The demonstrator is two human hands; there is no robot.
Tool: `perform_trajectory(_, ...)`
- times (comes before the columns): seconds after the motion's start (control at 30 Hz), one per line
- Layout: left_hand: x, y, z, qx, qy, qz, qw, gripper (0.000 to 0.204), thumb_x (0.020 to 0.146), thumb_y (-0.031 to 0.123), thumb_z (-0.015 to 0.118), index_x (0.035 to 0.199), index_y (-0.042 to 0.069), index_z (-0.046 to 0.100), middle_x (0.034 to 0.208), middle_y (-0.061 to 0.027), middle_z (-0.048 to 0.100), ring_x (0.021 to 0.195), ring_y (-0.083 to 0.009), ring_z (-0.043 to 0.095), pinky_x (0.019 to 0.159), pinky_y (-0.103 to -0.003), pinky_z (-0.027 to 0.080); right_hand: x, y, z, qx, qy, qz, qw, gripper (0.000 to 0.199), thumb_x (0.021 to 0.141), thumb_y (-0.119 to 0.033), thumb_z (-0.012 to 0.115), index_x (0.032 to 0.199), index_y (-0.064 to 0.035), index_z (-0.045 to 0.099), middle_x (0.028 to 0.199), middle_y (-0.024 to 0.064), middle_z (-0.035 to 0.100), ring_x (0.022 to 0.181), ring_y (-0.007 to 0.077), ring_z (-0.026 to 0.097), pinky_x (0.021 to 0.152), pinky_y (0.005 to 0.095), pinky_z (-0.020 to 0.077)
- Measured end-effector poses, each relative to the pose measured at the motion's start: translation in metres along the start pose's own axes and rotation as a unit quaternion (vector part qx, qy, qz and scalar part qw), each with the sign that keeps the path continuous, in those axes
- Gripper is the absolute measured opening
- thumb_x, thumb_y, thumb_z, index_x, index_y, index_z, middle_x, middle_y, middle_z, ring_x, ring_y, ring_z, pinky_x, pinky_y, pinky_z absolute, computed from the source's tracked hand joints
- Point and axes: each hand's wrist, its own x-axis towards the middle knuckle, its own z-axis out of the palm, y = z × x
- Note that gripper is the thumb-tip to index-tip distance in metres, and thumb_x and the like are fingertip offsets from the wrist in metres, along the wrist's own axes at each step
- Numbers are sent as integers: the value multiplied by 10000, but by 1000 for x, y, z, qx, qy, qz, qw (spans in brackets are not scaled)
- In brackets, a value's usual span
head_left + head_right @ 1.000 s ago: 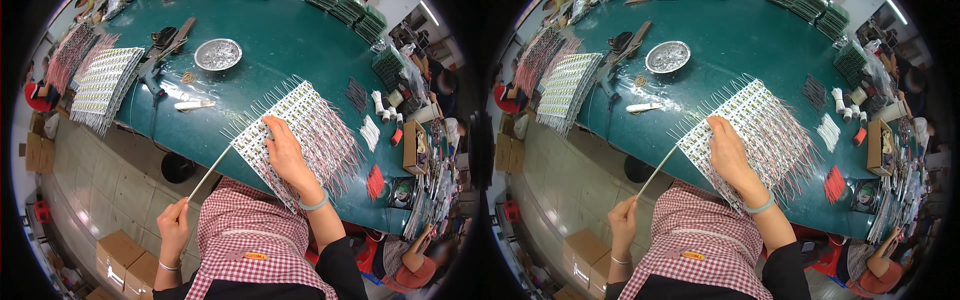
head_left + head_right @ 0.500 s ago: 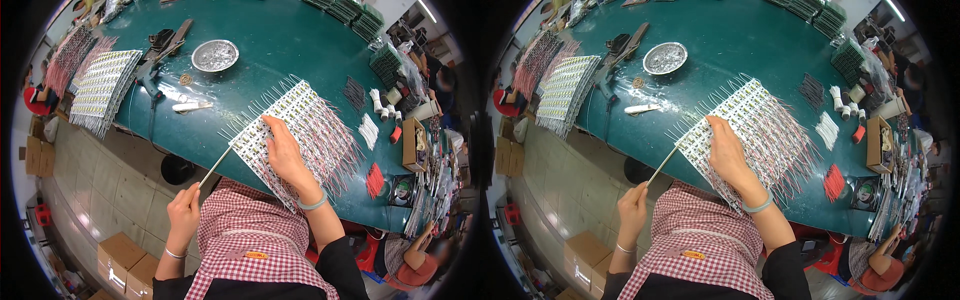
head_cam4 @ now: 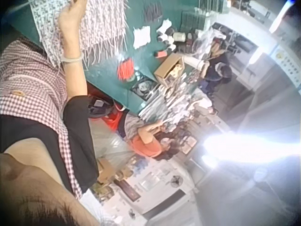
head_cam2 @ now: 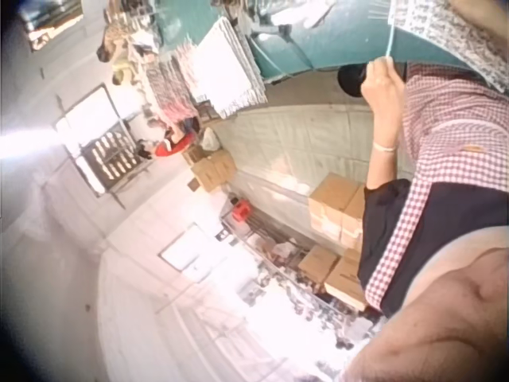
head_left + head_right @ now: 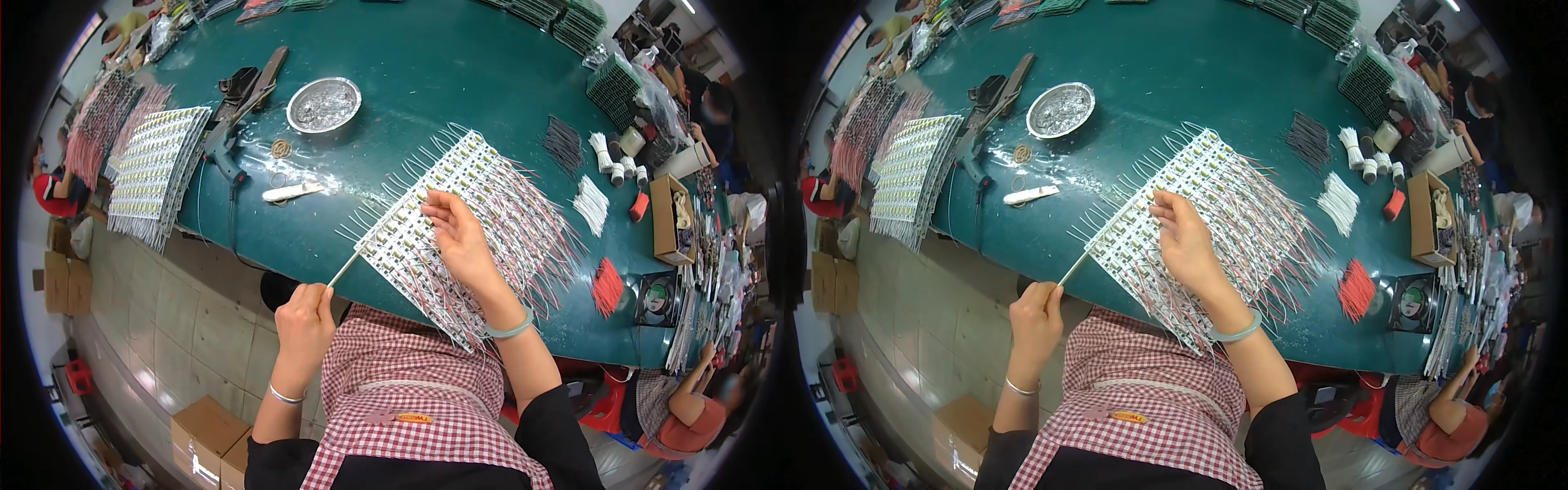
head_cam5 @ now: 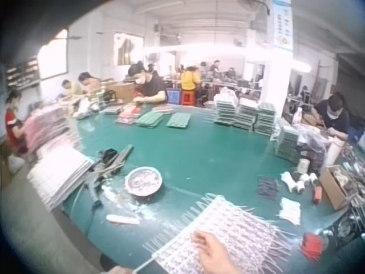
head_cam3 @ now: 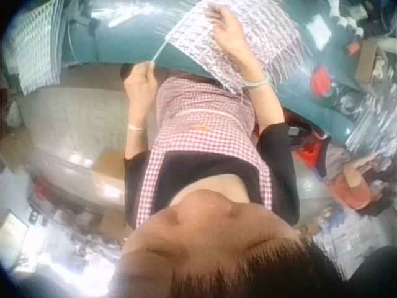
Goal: The person uses a soldering iron to attach red and white wires to a grid of LED modules on a green workbench. They repeatedly pick up wires, position them on the modules, and apply the soldering iron to secure the connections. The person also uses a thin stick to adjust the wires and occasionally picks up a bundle of red wires.
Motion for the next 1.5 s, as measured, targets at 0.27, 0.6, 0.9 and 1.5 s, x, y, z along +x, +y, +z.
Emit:
perform_trajectory(0.27, 27, -2, 23, 8, -16, 70, 997, 39, 928, 59, 619, 913, 23, 615, 768, -140, 643, 620, -312, 634, 533, -380, 487, 3, 2, -4, 136, 35, 73, 987, 412, 882, 162, 454, 1271, 35, 498, 1200, 133, 567, 1133, 212, 615, 970, 289, 494)
perform_trajectory(0.6, 40, -1, 39, -74, 7, 59, 995, 50, 914, 37, 637, 892, -7, 648, 802, -155, 673, 664, -323, 661, 574, -369, 507, 3, 2, -7, 189, 26, 94, 977, 346, 898, 129, 537, 1237, 63, 524, 1178, 110, 591, 1117, 189, 615, 1007, 311, 488)
perform_trajectory(0.9, 46, 10, 39, -88, -32, 33, 995, 27, 895, 16, 658, 894, -11, 653, 788, -161, 668, 651, -320, 651, 584, -344, 501, 1, -9, -15, 202, 39, 111, 972, 332, 894, 126, 533, 1219, 63, 538, 1180, 111, 596, 1110, 193, 620, 995, 320, 506)
perform_trajectory(1.5, 43, 11, 37, -121, -81, -25, 989, 41, 918, -7, 639, 953, -25, 625, 767, -107, 672, 607, -106, 575, 574, -250, 459, 63, 16, -49, -297, 30, -205, 932, 280, 799, 139, 521, 978, -29, 656, 1019, 115, 574, 973, 307, 564, 833, 401, 485)
